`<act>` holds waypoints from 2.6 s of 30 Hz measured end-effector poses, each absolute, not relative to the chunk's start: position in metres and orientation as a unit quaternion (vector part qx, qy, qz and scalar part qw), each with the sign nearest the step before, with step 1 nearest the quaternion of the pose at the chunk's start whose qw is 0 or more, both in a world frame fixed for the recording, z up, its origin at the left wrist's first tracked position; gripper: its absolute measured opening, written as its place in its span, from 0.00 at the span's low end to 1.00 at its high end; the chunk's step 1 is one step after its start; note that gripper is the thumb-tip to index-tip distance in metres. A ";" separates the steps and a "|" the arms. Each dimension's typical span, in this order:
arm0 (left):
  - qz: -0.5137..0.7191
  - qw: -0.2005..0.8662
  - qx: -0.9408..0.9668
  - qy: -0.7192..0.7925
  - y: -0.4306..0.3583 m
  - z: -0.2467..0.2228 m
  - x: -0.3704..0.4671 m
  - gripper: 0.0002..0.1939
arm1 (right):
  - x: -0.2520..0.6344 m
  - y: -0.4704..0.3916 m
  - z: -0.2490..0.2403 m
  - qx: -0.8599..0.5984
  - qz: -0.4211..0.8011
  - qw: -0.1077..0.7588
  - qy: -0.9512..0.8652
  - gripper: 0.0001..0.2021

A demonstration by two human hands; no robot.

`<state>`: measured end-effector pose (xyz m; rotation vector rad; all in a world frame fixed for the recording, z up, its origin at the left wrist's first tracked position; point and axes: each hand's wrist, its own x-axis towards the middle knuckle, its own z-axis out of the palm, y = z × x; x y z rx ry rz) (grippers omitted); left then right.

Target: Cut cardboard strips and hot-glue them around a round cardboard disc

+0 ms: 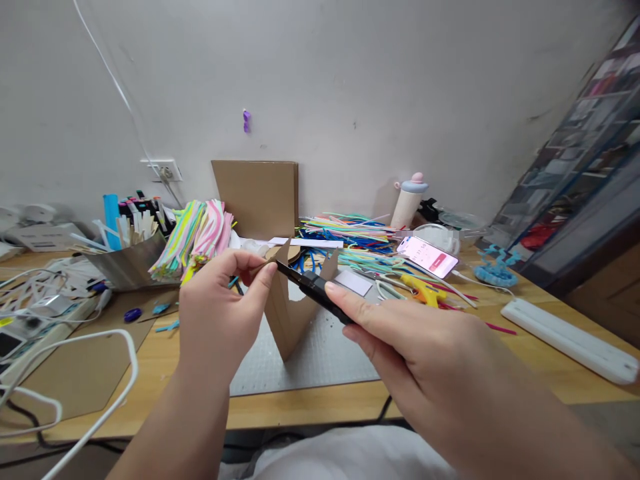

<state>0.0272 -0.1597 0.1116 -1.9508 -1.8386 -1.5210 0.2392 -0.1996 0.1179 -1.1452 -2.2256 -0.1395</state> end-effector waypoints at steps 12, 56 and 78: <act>-0.535 0.024 -0.603 -0.591 -0.152 0.101 0.022 0.05 | 0.252 -0.197 0.126 -0.402 -0.014 0.401 -0.823 0.21; -0.535 -0.011 -0.610 -0.584 -0.156 0.102 0.028 0.04 | 0.235 -0.182 0.113 -0.414 0.003 0.338 -0.845 0.19; -0.107 0.153 -0.864 -0.467 -0.111 0.180 0.022 0.20 | 0.233 -0.185 0.110 -0.419 -0.048 0.327 -0.846 0.19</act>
